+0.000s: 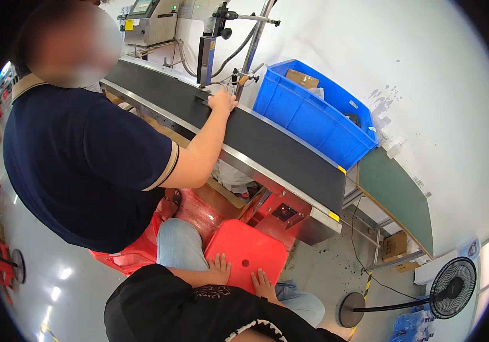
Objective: Manually picking up and placing small black components into a white plastic tray.
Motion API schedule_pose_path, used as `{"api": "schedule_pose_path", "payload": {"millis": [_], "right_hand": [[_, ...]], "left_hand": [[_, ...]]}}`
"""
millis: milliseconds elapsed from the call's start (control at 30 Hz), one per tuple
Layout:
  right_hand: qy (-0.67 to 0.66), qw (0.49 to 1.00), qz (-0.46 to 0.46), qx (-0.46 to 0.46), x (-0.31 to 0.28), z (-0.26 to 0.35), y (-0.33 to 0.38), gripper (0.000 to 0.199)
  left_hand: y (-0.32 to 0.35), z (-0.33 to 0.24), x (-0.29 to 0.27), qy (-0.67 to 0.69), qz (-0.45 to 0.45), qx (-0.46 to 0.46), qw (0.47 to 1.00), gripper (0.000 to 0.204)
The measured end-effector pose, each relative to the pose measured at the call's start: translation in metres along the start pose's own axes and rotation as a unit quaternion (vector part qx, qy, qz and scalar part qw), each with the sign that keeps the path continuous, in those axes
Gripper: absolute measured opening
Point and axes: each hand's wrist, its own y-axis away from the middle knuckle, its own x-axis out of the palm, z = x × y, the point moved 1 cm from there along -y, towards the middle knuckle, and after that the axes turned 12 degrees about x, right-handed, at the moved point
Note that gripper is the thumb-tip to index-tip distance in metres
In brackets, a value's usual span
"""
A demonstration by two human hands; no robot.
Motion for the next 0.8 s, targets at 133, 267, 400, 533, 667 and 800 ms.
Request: {"api": "schedule_pose_path", "payload": {"millis": [133,267,400,533,667,800], "right_hand": [[0.014,1.000,0.009,0.003,-0.004,0.003,0.000,0.086],[-0.012,1.000,-0.013,0.003,-0.008,0.004,0.000,0.070],[-0.160,0.927,0.333,0.062,-0.006,-0.009,-0.023,0.051],[-0.162,0.928,0.325,0.080,-0.008,-0.012,-0.024,0.049],[-0.165,0.928,0.319,0.098,-0.011,-0.015,-0.024,0.048],[-0.170,0.926,0.316,0.116,-0.008,-0.011,-0.018,0.047]], "left_hand": [[0.001,0.001,0.001,0.014,-0.014,-0.005,1.000,0.051],[0.006,0.001,-0.009,0.014,0.007,0.005,1.000,0.051],[-0.005,0.003,0.009,-0.003,-0.003,0.005,1.000,0.054],[0.008,0.000,-0.014,0.009,0.020,-0.005,1.000,0.054],[0.000,0.000,-0.007,0.042,0.014,0.001,0.999,0.054],[0.002,-0.003,-0.012,0.016,0.034,-0.013,0.999,0.054]]}}
